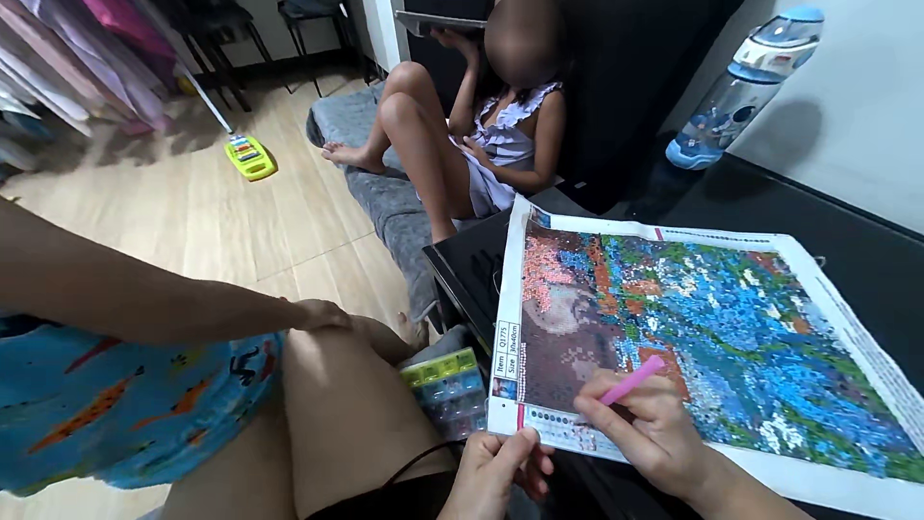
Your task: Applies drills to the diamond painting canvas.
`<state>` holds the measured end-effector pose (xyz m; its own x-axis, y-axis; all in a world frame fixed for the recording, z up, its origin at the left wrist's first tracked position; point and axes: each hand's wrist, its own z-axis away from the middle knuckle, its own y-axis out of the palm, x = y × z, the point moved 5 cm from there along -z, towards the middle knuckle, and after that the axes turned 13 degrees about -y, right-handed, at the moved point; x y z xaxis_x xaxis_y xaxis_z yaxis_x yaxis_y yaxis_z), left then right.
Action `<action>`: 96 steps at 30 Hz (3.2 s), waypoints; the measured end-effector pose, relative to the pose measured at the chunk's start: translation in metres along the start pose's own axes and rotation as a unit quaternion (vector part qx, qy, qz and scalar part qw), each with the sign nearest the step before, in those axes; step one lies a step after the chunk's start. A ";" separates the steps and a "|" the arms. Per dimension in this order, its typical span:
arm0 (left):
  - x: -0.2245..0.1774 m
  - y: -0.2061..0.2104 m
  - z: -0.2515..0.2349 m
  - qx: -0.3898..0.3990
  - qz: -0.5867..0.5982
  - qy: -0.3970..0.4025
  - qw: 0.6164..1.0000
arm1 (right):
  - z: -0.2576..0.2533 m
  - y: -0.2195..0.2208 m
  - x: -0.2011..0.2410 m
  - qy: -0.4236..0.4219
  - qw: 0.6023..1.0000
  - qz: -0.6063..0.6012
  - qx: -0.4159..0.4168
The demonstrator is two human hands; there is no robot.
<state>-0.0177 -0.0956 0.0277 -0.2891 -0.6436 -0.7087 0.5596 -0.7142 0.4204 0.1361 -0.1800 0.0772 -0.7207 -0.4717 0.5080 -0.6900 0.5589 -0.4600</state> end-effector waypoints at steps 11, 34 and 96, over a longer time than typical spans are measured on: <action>-0.001 0.000 0.001 0.003 0.006 -0.001 1.000 | 0.001 -0.002 -0.003 0.010 0.999 -0.027 -0.025; -0.001 0.001 0.000 0.009 0.005 0.000 1.000 | 0.000 0.004 -0.002 0.005 0.998 -0.058 0.016; 0.015 0.019 0.010 0.139 -0.098 -0.025 0.985 | -0.004 0.005 -0.006 0.146 0.984 0.004 -0.102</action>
<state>-0.0191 -0.1215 0.0308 -0.4122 -0.4938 -0.7657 0.2562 -0.8693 0.4227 0.1372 -0.1709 0.0748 -0.6549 -0.2676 0.7067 -0.6353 0.7014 -0.3231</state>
